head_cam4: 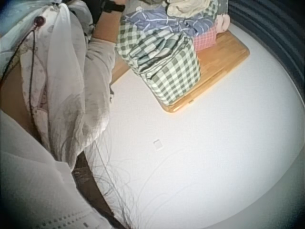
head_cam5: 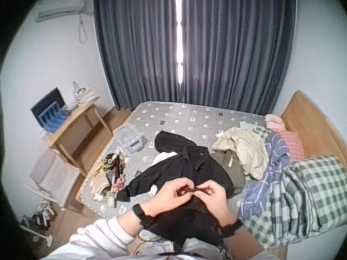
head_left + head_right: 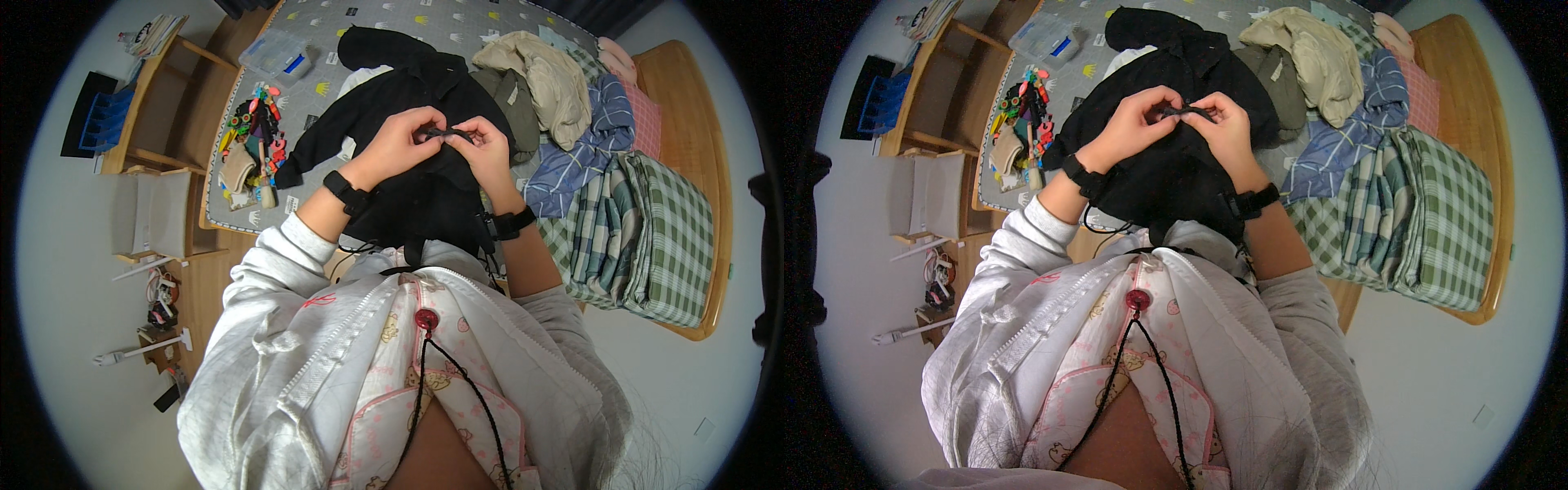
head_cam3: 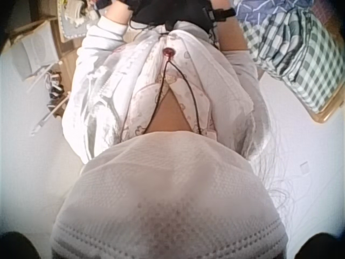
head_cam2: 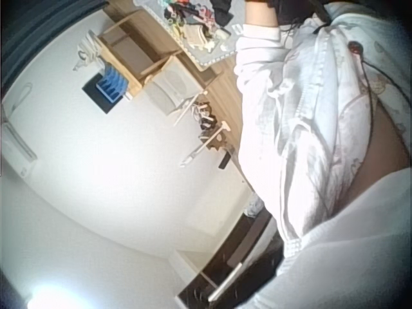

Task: The person buttons a black long-sleeved shirt laid on a patterned mat, then folds the sleeves inward and folds the shirt in half. The shirt is placed on a stack of other folded clothes.

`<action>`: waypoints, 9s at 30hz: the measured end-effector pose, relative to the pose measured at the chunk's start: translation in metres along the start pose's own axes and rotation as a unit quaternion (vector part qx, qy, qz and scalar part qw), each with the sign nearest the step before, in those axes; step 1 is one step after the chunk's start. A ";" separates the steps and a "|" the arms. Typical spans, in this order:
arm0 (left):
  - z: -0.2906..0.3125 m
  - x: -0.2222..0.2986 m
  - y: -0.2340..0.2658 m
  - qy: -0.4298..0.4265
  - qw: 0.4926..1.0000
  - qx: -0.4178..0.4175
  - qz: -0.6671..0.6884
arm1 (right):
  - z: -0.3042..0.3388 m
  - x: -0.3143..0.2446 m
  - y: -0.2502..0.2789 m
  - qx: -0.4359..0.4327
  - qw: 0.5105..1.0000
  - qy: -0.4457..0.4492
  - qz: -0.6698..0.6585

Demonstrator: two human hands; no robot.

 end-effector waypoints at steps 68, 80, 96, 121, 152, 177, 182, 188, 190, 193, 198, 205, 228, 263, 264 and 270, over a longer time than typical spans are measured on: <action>-0.001 -0.038 -0.012 0.164 0.978 -0.076 0.104 | 0.001 0.002 -0.014 0.055 0.974 0.106 0.195; 0.016 -0.035 -0.042 0.104 0.989 -0.084 -0.060 | 0.006 0.003 0.013 0.064 0.962 0.076 0.256; 0.040 -0.090 -0.066 0.275 0.920 -0.249 0.123 | 0.143 -0.059 0.314 0.564 0.798 0.068 0.201; 0.002 -0.226 -0.039 0.408 0.891 -0.155 0.128 | 0.089 0.171 0.310 0.385 0.886 -0.175 0.189; -0.152 -0.352 -0.106 0.239 0.961 -0.119 -0.077 | -0.217 0.244 0.205 0.115 0.952 -0.258 0.119; -0.112 -0.356 -0.086 0.352 0.925 0.119 0.075 | -0.179 0.282 0.133 -0.227 0.527 -0.278 0.771; -0.109 -0.342 -0.076 0.400 0.900 0.151 0.080 | -0.175 0.286 0.146 -0.260 0.501 -0.271 0.780; -0.103 -0.350 -0.081 0.442 0.868 0.159 0.159 | -0.169 0.288 0.156 -0.271 0.530 -0.211 0.775; -0.100 -0.355 -0.083 0.454 0.851 0.156 0.213 | -0.167 0.289 0.152 -0.249 0.519 -0.220 0.787; -0.099 -0.359 -0.083 0.454 0.837 0.147 0.268 | -0.163 0.293 0.151 -0.246 0.482 -0.275 0.795; -0.097 -0.353 -0.082 0.459 0.833 0.161 0.263 | -0.163 0.301 0.162 -0.263 0.510 -0.241 0.783; -0.104 -0.348 -0.085 0.440 0.841 0.116 0.291 | -0.172 0.301 0.164 -0.258 0.535 -0.194 0.781; -0.120 -0.314 -0.088 0.173 0.979 0.084 -0.063 | -0.216 0.212 0.169 -0.147 0.902 -0.335 0.229; -0.118 -0.319 -0.107 0.455 0.807 -0.013 0.376 | -0.148 0.241 0.089 0.084 0.889 -0.120 0.434; -0.118 -0.316 -0.105 0.443 0.814 -0.017 0.375 | -0.147 0.242 0.089 0.106 0.879 -0.108 0.452; -0.114 -0.318 -0.101 0.390 0.841 -0.046 0.372 | -0.138 0.261 0.092 0.168 0.867 -0.190 0.429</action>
Point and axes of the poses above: each hand's wrist, its own z-axis away from the middle knuckle, its own y-axis out of the back of the hand, x = y × z, the point moved 3 cm from there along -z, towards the middle knuckle, and after that the axes turned 11 degrees about -z, right-handed, at the moved point
